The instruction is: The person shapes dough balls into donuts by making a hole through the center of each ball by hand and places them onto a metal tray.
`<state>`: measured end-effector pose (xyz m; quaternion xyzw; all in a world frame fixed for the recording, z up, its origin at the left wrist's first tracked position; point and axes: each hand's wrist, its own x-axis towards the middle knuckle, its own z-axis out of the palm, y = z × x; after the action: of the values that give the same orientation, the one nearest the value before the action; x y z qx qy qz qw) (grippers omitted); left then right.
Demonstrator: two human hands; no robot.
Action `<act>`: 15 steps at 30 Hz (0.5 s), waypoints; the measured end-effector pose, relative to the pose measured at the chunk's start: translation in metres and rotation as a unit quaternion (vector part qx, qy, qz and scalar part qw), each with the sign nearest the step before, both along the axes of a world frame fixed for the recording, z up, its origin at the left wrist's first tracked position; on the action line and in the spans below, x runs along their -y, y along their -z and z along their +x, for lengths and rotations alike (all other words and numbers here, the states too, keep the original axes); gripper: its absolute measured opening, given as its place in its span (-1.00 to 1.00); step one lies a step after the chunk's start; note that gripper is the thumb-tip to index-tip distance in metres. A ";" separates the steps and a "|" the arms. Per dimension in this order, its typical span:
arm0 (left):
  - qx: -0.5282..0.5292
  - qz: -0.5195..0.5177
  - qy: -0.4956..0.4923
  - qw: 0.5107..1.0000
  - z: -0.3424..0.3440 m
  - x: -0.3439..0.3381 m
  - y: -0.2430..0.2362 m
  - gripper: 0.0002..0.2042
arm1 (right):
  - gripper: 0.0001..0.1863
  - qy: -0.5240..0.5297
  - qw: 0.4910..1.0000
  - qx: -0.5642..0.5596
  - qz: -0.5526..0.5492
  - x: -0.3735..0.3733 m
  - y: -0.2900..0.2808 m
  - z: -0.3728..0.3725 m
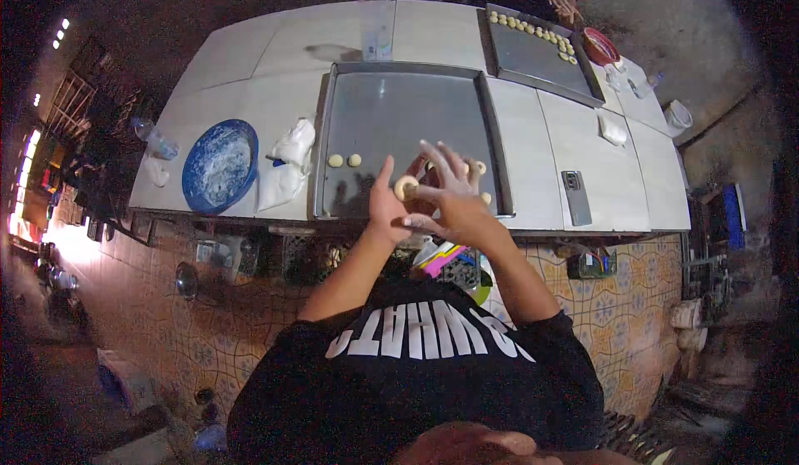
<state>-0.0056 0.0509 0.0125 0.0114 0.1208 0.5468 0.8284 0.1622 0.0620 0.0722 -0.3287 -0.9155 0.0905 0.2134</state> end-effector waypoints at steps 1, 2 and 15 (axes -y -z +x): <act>0.021 0.026 0.011 0.999 -0.001 -0.002 0.003 -0.29 | -0.41 -0.024 0.999 0.000 -0.022 -0.001 -0.002 0.002; 0.042 0.053 0.022 0.997 -0.001 -0.003 0.006 -0.29 | -0.43 -0.048 0.998 -0.001 -0.043 -0.002 -0.004 0.004; 0.046 0.033 0.032 0.998 0.002 0.001 0.006 -0.30 | -0.51 0.023 0.999 0.027 -0.009 0.007 0.000 0.005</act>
<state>-0.0041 0.0495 0.0064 0.0177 0.0640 0.5239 0.8492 0.1673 0.0547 0.0723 -0.3537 -0.9123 0.0847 0.1882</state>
